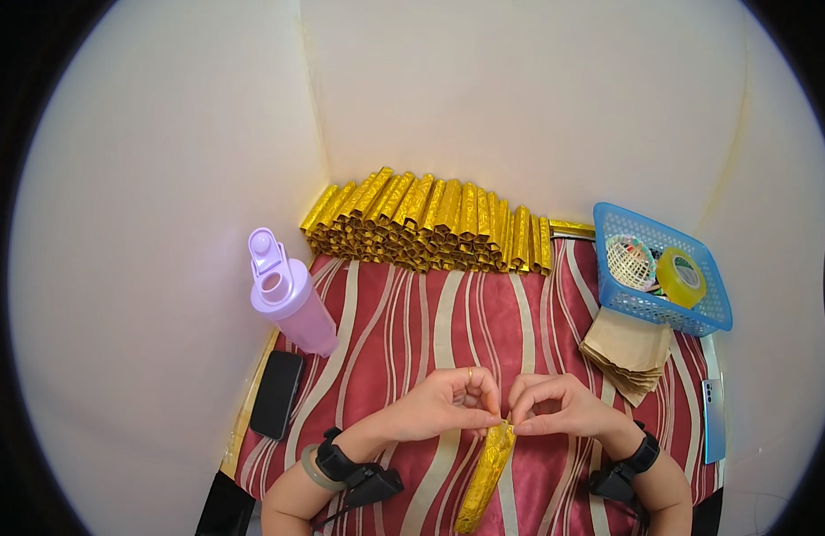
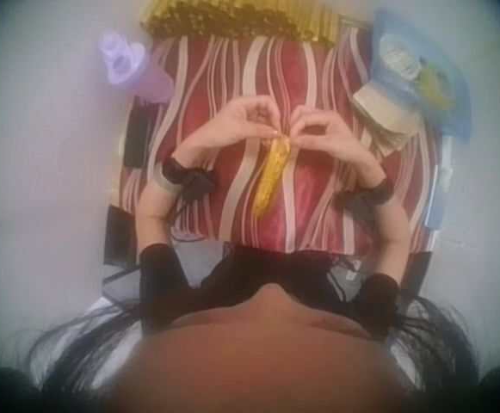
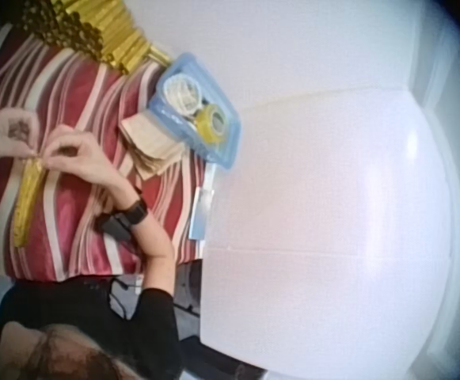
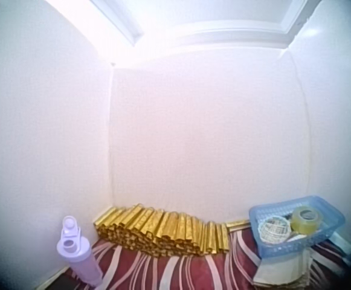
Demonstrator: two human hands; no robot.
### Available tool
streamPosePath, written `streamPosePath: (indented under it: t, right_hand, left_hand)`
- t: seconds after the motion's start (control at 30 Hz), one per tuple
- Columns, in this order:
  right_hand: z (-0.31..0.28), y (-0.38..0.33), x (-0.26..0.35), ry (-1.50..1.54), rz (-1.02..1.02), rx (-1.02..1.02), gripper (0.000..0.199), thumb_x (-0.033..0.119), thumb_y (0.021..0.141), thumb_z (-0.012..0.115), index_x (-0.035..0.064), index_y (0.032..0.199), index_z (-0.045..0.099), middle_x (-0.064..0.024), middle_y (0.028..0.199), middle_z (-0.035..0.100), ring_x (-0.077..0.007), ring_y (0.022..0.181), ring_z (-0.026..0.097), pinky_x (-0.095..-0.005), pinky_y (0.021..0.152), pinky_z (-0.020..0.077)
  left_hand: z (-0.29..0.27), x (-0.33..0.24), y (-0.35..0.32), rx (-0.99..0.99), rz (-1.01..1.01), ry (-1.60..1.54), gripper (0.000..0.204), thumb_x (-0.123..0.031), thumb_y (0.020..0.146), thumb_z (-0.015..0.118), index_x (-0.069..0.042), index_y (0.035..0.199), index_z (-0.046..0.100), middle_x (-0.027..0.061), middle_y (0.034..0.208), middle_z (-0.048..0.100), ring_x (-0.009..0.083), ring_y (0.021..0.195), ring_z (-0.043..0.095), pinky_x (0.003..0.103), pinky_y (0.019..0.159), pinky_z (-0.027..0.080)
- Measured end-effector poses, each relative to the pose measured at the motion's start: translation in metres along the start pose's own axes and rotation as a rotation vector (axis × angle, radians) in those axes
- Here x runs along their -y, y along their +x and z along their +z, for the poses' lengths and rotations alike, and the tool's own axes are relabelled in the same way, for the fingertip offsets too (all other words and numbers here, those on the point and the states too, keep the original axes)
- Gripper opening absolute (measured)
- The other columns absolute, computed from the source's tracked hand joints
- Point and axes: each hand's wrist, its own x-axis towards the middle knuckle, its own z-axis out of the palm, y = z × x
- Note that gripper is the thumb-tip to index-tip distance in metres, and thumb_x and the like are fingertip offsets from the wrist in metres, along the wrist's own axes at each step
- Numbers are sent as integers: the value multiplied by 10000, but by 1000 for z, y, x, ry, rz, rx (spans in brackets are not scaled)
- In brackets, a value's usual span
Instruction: Folding gold and beige sheets of paper into rectangular packets.
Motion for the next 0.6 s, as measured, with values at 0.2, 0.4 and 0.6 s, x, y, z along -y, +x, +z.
streamPosePath:
  t: [0.2,0.4,0.6]
  right_hand:
    - [-1,0,2,2,38,28,70,48,885,704,14,947,706,-18,1022,532,-84,908,541,-225,783,441]
    - [0,0,4,-1,79,50,45,44,878,702,12,908,697,-35,1049,520,-103,970,545,-245,836,451]
    - [2,0,5,-29,89,33,52,52,881,701,13,916,699,-36,1050,530,-105,973,549,-248,840,457]
  left_hand:
    - [2,1,0,8,-5,17,109,-44,923,662,-18,958,562,38,889,625,89,785,613,228,715,518]
    - [2,-1,-2,12,-52,-6,112,8,896,676,-9,964,588,23,903,615,90,841,626,224,780,508]
    - [2,2,2,31,-34,25,97,-12,916,655,-5,963,570,40,893,613,94,797,611,230,732,509]
